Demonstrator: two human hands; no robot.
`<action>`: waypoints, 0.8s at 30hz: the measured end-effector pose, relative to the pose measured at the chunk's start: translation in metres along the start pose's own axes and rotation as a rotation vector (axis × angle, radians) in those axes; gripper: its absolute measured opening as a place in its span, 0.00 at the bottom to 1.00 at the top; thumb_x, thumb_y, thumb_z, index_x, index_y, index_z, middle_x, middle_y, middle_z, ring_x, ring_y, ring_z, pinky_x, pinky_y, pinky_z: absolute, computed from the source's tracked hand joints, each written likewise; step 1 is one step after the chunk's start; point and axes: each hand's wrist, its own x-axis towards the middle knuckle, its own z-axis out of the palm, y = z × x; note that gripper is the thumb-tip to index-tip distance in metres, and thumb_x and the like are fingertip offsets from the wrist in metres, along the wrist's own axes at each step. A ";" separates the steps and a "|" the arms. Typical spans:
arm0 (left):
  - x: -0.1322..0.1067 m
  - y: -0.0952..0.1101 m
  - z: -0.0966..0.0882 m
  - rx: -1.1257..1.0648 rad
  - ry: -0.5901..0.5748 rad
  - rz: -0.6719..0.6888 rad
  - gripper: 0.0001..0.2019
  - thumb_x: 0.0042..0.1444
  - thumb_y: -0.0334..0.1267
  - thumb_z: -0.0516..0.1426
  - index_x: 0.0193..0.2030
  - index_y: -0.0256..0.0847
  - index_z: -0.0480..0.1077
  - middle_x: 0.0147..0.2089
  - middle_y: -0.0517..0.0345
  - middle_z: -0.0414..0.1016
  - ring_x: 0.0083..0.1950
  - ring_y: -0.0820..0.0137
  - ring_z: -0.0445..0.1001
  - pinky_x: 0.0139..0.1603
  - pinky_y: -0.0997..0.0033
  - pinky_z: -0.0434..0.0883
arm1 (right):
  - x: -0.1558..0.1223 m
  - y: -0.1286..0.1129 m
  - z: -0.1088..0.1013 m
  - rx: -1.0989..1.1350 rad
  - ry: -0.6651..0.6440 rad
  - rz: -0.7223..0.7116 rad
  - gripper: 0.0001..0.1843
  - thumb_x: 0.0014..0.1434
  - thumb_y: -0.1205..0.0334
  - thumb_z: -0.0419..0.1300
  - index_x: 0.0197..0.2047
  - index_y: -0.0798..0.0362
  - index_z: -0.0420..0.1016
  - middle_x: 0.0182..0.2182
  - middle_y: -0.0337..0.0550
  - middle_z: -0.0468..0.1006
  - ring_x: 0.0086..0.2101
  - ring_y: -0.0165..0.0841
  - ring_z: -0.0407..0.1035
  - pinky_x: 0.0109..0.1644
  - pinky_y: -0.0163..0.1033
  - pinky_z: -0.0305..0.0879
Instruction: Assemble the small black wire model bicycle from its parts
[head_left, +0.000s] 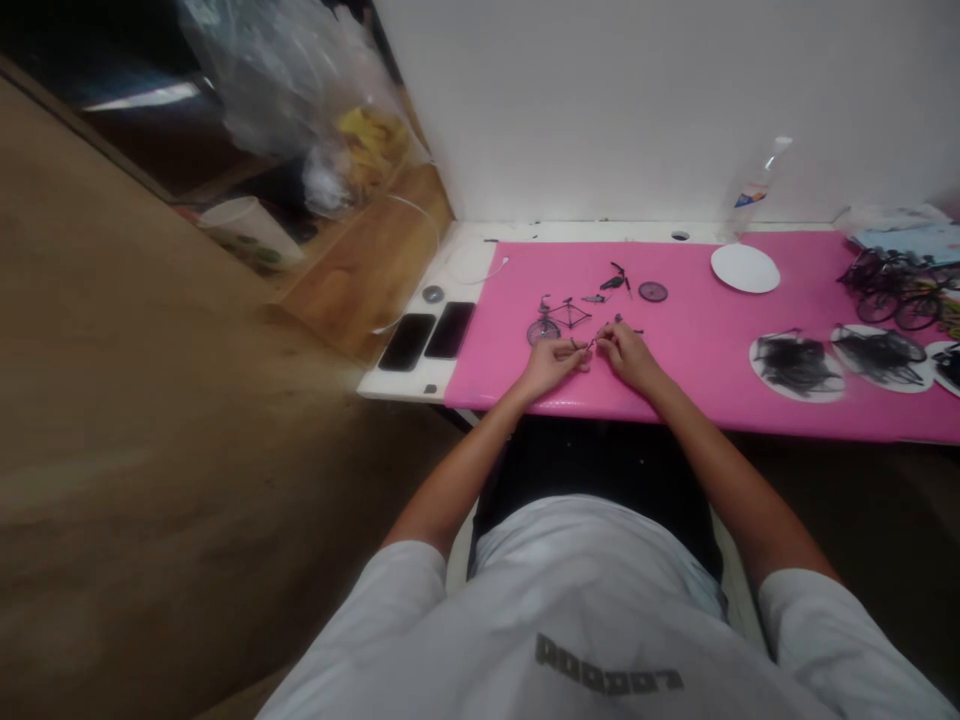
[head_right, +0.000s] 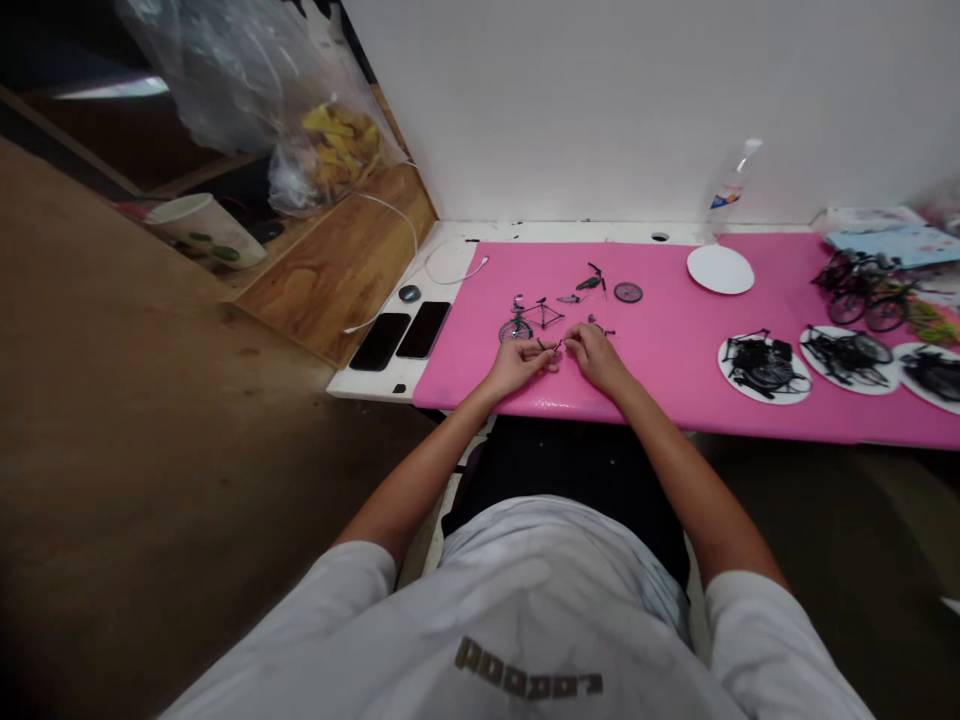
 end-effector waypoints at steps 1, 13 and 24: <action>0.000 0.000 0.000 0.009 -0.008 0.003 0.24 0.59 0.50 0.75 0.51 0.29 0.84 0.50 0.37 0.89 0.41 0.66 0.89 0.50 0.64 0.85 | 0.000 0.000 0.000 -0.004 -0.005 -0.006 0.04 0.73 0.60 0.59 0.45 0.47 0.74 0.40 0.47 0.79 0.42 0.43 0.72 0.53 0.50 0.70; -0.004 0.003 -0.002 0.116 -0.108 0.116 0.25 0.60 0.55 0.73 0.50 0.31 0.87 0.49 0.38 0.90 0.50 0.60 0.88 0.61 0.57 0.82 | 0.001 -0.001 -0.001 -0.015 -0.010 -0.017 0.04 0.72 0.62 0.59 0.44 0.47 0.76 0.40 0.48 0.80 0.42 0.44 0.72 0.53 0.51 0.71; 0.001 -0.005 -0.008 0.139 -0.152 0.155 0.26 0.62 0.55 0.72 0.55 0.35 0.87 0.53 0.38 0.89 0.49 0.59 0.89 0.63 0.54 0.81 | 0.001 0.000 -0.002 -0.009 0.002 -0.027 0.04 0.72 0.61 0.60 0.44 0.47 0.76 0.39 0.47 0.80 0.41 0.43 0.73 0.51 0.50 0.71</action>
